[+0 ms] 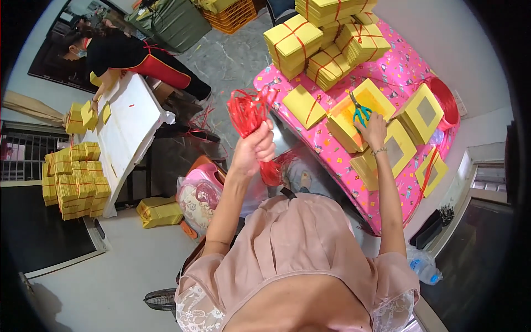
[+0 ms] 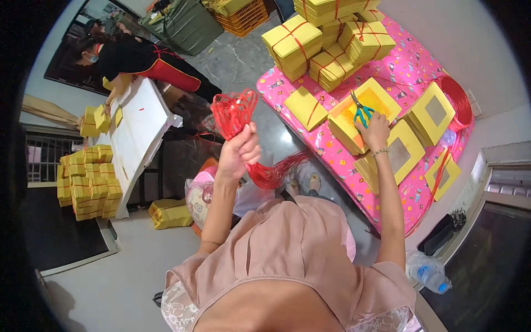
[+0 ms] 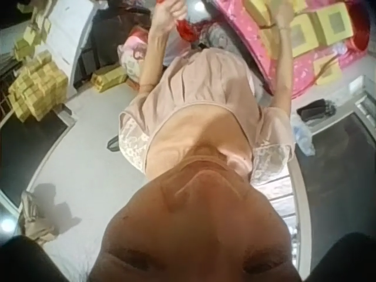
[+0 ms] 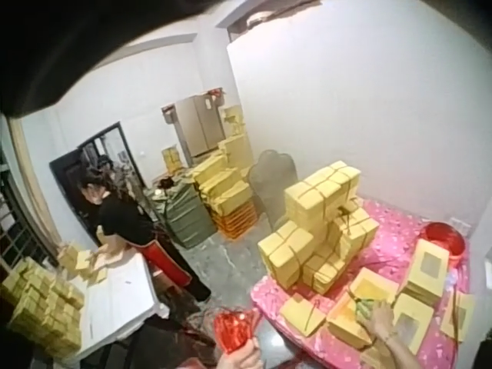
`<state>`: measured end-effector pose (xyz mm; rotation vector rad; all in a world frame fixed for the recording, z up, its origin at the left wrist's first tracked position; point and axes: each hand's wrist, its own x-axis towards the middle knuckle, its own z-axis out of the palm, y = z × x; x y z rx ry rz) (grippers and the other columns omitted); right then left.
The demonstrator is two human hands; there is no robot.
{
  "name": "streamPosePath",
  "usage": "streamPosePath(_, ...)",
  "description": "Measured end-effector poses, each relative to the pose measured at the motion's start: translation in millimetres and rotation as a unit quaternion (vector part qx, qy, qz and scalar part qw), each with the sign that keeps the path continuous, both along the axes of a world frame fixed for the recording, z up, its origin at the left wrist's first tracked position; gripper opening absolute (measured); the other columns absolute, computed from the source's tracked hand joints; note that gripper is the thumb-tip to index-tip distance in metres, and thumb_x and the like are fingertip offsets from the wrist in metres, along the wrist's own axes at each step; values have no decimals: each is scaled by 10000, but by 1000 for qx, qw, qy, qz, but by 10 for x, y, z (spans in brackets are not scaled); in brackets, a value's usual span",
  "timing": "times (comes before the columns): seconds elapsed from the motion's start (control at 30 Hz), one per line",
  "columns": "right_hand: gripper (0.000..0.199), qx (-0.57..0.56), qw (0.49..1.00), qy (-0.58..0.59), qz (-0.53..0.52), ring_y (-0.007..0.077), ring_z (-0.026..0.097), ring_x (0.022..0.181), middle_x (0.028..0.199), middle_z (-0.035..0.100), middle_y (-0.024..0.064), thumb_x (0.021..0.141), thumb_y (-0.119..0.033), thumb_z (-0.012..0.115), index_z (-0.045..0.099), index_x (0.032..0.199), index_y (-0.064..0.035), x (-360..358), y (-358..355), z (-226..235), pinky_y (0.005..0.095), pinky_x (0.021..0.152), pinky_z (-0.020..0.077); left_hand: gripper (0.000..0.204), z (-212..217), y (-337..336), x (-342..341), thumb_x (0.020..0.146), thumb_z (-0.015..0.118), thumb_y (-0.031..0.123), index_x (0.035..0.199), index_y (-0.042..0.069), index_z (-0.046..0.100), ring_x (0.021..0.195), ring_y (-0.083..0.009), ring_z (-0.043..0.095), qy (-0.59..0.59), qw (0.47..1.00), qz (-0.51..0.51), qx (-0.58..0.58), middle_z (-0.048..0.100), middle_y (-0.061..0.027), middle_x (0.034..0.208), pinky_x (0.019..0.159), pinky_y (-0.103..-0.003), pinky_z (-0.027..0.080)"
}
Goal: Cutting and tying red plastic straps around stacks of yellow packages.
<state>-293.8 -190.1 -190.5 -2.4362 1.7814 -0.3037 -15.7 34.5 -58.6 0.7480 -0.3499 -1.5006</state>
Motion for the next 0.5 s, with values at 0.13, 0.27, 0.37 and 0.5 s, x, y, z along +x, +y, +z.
streamPosePath(0.13, 591, 41, 999, 24, 11, 353, 533, 891, 962, 532, 192, 664, -420, 729, 494, 985, 17, -29, -164, -40, 438, 725, 460, 184, 9, -68, -39, 934, 445, 243, 945, 64, 482, 391, -32, 204, 32, 999, -28, -4, 253, 68, 497, 370, -202, 181)
streamPosePath(0.27, 517, 78, 997, 14, 23, 330, 560, 873, 935, 561, 189, 679, -393, 715, 528, 936, 14, -57, -292, -45, 423, 720, 470, 209, 54, -147, -65, 930, 448, 283, 926, 76, 475, 389, -31, 186, -16, 998, -62, -15, 239, 73, 504, 371, -203, 171)
streamPosePath(0.37, 421, 131, 991, 0, 33, 322, 592, 802, 851, 596, 184, 700, -365, 685, 560, 845, 10, -49, -381, 57, 416, 677, 475, 206, 83, -201, -105, 914, 480, 276, 909, 70, 481, 389, -33, 193, -58, 996, -60, -11, 248, 70, 503, 375, -207, 168)
streamPosePath(0.5, 309, 250, 951, -178, 46, 187, 585, 652, 715, 598, 111, 760, -302, 631, 583, 761, 3, -201, -431, 107, 301, 574, 453, 202, 109, -277, -116, 885, 525, 255, 884, 58, 482, 392, -31, 207, -86, 995, -44, 16, 250, 72, 504, 379, -212, 169)
